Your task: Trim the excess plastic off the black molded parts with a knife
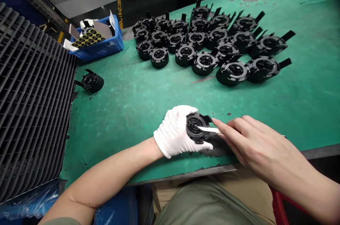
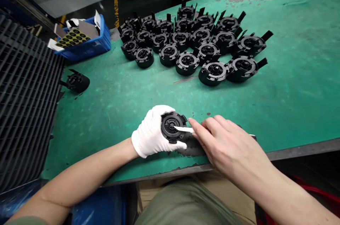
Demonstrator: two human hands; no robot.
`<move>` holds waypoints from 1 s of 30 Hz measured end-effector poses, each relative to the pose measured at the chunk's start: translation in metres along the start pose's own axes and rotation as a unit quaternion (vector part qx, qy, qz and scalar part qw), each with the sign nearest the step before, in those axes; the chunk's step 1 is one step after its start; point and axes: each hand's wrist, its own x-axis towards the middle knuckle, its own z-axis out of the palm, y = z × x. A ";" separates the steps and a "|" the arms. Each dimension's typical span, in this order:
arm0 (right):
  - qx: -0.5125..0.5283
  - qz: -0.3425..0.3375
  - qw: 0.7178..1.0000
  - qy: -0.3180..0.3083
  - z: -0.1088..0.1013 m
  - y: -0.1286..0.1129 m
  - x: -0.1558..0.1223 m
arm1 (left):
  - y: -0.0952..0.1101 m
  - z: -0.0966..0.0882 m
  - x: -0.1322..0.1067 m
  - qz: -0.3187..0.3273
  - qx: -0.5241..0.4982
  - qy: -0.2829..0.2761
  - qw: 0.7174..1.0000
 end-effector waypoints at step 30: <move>-0.017 -0.029 0.999 -0.023 -0.007 0.004 0.009 | 0.009 -0.003 0.003 0.003 0.000 -0.010 1.000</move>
